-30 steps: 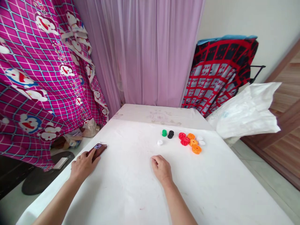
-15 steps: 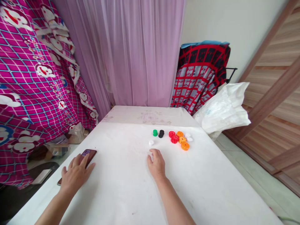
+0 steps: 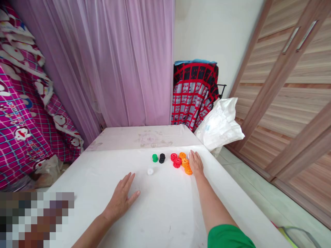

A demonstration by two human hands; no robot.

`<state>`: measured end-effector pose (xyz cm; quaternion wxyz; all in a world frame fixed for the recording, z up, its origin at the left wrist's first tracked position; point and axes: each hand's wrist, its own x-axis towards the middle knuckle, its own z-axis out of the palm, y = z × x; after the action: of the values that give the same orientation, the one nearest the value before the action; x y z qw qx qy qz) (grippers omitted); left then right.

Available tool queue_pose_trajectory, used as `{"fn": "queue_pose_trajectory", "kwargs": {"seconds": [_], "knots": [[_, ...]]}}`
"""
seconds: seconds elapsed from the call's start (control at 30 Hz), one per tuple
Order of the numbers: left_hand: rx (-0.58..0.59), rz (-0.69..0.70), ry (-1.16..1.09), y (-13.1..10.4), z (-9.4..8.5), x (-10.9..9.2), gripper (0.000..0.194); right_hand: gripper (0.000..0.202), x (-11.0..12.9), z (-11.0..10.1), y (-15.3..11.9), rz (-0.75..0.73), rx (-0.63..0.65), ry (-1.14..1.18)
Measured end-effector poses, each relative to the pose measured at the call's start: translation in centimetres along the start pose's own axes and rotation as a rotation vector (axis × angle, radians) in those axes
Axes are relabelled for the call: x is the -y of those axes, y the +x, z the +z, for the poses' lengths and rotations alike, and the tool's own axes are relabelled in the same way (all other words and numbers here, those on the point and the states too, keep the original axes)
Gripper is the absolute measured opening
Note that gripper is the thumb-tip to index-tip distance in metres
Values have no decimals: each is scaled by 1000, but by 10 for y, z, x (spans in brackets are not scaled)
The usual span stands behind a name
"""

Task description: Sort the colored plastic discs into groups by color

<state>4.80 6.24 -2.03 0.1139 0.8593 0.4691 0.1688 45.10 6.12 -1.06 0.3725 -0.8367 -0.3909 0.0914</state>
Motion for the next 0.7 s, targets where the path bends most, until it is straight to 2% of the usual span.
{"fn": "queue_pose_trajectory", "kwargs": {"seconds": [0.13, 0.27, 0.33, 0.4, 0.47, 0.53, 0.7], "knots": [[47, -60, -136, 59, 7, -31, 78, 57, 24, 21, 10, -153, 169, -41], [50, -108, -225, 119, 13, -59, 73, 44, 62, 41, -5, -293, 312, -196], [80, -107, -218, 140, 17, -65, 66, 43, 79, 48, -17, -348, 352, -244], [105, -62, -187, 150, 21, -63, 57, 42, 94, 53, -31, -398, 380, -277], [93, 5, -144, 146, 23, -52, 53, 43, 105, 57, -45, -439, 399, -306], [60, 56, -81, 130, 23, -37, 54, 45, 114, 62, -62, -481, 408, -321], [39, 39, 80, 62, 17, -1, 74, 55, 136, 81, -112, -596, 442, -329]]}}
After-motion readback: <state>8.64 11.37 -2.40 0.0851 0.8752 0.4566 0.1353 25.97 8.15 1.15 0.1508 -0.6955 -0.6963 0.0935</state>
